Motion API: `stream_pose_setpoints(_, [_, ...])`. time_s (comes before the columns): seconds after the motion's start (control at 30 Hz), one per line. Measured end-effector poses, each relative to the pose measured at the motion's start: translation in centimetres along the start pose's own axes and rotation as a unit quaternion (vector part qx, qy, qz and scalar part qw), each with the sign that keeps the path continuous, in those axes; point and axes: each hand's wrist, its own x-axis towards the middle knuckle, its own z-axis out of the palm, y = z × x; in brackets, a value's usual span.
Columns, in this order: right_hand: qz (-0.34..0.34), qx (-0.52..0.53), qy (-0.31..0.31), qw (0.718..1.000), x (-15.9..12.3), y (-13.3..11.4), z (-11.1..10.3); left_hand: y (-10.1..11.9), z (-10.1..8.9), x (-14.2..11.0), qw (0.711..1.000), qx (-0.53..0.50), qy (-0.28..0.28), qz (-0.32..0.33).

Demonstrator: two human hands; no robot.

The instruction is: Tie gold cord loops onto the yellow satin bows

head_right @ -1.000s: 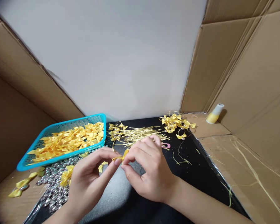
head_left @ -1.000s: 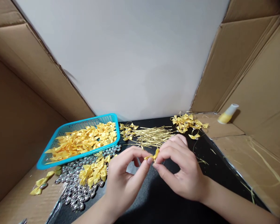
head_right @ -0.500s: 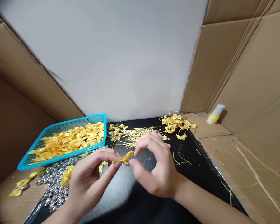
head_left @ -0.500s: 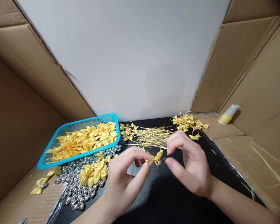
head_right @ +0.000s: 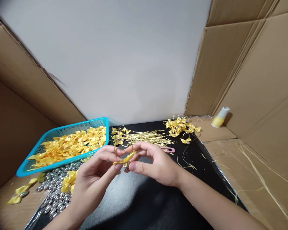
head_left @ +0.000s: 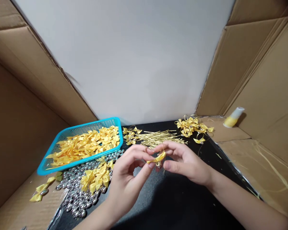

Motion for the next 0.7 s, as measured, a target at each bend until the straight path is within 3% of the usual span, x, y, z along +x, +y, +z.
stream_pose_setpoints(0.1, [-0.022,-0.012,0.043,0.999,0.2,0.1,0.2,-0.1,-0.1,0.1,0.999,0.032,0.020,0.016])
stream_pose_setpoints(0.2, [-0.024,-0.038,0.072,0.996,0.3,0.0,0.6,-0.3,-0.1,0.2,1.000,0.020,0.000,0.006])
stream_pose_setpoints(0.43, [0.033,-0.023,0.074,0.996,0.5,0.4,0.8,-0.5,-0.2,0.4,0.994,0.098,-0.033,0.027])
stream_pose_setpoints(0.7, [0.130,0.057,0.116,0.983,1.1,1.2,0.6,-1.0,-0.1,1.1,0.988,0.060,-0.035,-0.140])
